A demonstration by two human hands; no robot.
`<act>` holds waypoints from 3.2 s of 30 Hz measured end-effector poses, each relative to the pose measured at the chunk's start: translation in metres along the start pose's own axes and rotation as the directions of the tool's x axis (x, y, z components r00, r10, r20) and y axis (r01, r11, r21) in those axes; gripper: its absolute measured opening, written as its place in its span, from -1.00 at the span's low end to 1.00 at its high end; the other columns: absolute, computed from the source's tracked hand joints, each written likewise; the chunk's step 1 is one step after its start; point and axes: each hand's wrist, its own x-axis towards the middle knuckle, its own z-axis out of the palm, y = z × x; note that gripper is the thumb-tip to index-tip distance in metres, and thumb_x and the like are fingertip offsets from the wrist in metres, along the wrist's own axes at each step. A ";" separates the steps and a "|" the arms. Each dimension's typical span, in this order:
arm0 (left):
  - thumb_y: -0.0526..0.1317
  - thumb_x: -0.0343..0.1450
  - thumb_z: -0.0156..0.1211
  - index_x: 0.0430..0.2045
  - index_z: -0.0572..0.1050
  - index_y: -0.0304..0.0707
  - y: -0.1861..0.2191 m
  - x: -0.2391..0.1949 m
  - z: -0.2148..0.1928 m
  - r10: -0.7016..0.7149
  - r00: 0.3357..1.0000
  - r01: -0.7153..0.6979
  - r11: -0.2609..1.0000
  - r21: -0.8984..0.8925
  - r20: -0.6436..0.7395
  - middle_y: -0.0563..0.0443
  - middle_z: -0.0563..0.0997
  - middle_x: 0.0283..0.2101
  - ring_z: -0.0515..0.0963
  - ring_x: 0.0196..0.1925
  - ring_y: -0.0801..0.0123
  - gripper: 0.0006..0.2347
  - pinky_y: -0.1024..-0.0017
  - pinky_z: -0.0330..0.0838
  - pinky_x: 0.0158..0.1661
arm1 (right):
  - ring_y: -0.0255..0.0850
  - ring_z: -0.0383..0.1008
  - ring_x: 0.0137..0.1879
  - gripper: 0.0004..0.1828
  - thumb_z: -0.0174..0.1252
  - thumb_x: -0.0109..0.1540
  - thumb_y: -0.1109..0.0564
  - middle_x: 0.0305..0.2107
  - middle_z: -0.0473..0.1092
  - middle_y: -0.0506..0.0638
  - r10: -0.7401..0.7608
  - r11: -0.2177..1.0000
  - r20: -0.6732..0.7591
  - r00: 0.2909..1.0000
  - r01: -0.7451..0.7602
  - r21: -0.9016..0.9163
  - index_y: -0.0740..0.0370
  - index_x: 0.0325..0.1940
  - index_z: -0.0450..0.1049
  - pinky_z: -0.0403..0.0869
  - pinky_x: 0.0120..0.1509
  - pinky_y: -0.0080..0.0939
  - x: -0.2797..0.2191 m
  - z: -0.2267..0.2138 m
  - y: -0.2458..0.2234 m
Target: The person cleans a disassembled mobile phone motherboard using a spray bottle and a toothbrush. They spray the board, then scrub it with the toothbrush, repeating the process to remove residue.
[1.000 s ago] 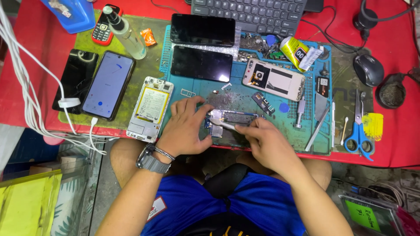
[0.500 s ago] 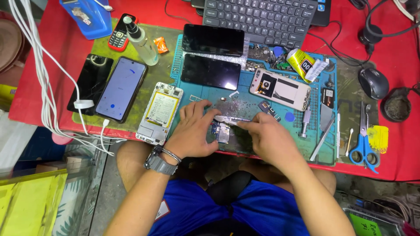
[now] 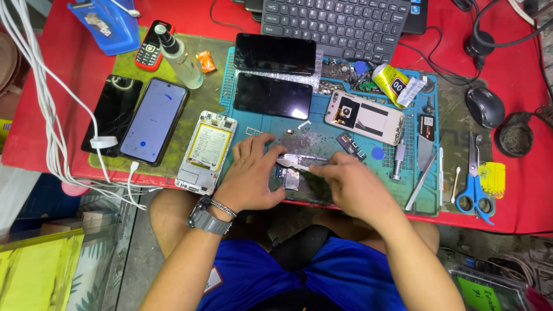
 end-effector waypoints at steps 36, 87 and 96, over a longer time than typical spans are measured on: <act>0.08 0.14 0.30 0.09 0.39 -0.08 0.000 -0.004 0.004 0.098 0.986 -0.087 0.993 0.085 -0.135 -0.22 0.29 0.20 0.24 0.20 -0.19 -0.39 -0.06 0.16 0.15 | 0.18 0.52 -0.45 -0.37 0.09 0.15 0.12 -0.46 0.49 0.13 0.062 0.992 -0.263 0.963 -0.088 -0.088 0.45 0.28 0.37 0.42 -0.51 0.26 -0.045 0.109 -0.055; 0.09 0.10 0.30 0.09 0.45 -0.01 -0.012 -0.004 0.020 0.121 0.972 -0.101 0.989 0.110 -0.199 -0.14 0.32 0.15 0.20 0.19 0.00 -0.38 0.09 -0.02 0.21 | 0.05 0.57 -0.09 -0.61 0.20 0.19 0.18 -0.38 0.52 0.01 0.450 0.893 -0.225 0.864 -0.434 0.122 -0.27 -0.01 0.70 0.57 0.03 0.02 -0.078 0.017 0.069; 0.10 0.08 0.31 0.10 0.45 0.01 -0.013 -0.003 0.021 0.107 0.972 -0.084 0.990 0.117 -0.207 -0.11 0.31 0.15 0.19 0.20 0.01 -0.36 0.10 -0.02 0.22 | 0.07 0.57 -0.05 -0.61 0.18 0.17 0.18 -0.39 0.52 0.00 0.480 0.877 -0.201 0.854 -0.471 0.094 -0.27 -0.05 0.71 0.57 0.05 0.08 -0.087 0.002 0.056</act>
